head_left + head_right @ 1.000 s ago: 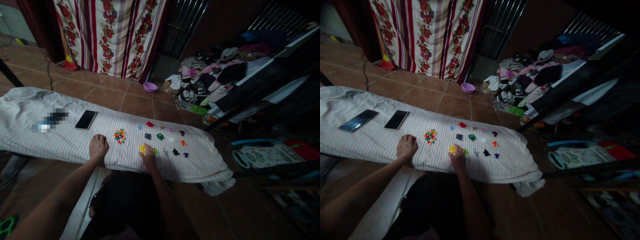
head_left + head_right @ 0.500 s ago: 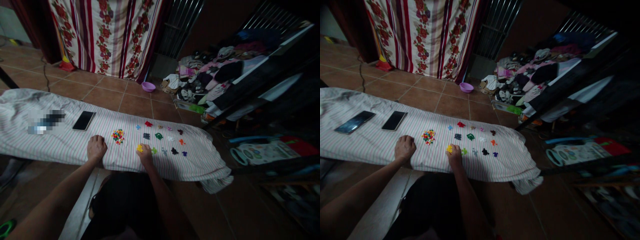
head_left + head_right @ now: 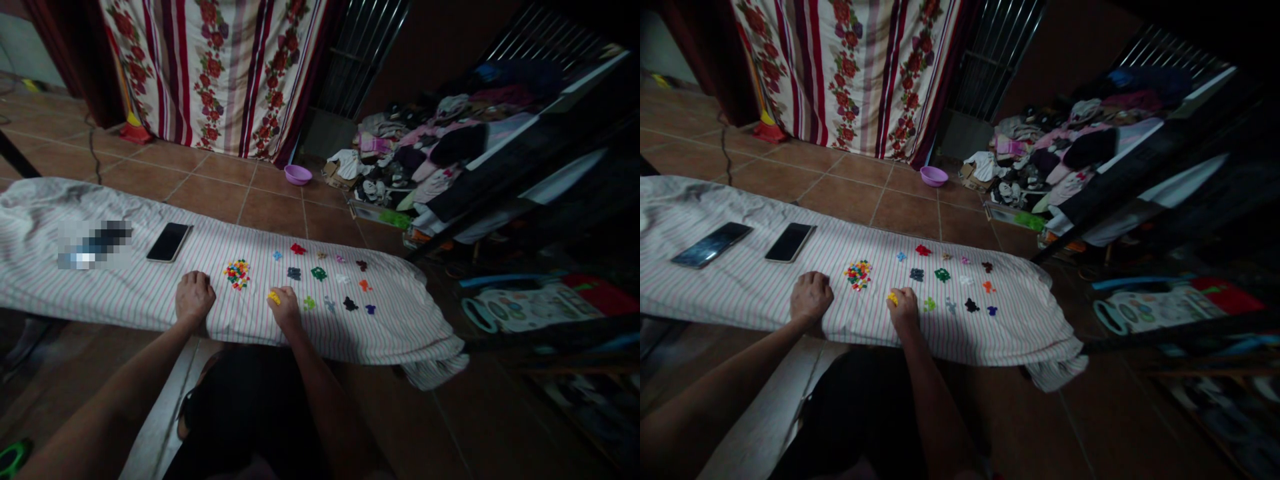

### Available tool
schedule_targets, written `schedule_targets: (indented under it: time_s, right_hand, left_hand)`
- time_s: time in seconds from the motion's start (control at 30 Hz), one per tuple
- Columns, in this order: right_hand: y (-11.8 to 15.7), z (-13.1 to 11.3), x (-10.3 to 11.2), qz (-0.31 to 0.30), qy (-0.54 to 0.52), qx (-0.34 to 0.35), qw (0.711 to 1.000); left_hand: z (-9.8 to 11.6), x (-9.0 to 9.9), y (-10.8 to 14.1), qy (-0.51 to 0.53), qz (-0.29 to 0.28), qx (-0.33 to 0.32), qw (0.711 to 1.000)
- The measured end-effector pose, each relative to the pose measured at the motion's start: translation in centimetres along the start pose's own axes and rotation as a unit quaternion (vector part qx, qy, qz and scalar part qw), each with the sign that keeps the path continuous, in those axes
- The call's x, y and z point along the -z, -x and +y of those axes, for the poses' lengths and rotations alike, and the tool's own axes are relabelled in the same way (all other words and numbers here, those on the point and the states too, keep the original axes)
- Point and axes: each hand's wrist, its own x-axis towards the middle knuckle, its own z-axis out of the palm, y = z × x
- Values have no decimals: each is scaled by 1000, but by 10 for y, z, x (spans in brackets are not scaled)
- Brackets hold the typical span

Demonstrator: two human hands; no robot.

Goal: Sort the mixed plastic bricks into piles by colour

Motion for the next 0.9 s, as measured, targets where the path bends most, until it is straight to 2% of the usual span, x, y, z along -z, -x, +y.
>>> schedule_targets:
  time_s: [0.4,0.6,0.9]
  right_hand:
    - [6,-8,5,15,8,13,1000]
    - [1,-12,9,3,22,30,999]
    - [-3,-15,2,-20,17,24,999]
  left_hand:
    - [0,-1,1,14,5,-3,1000]
    - [0,-1,0,13,7,3,1000]
    - [1,1,-1,12,1,3,1000]
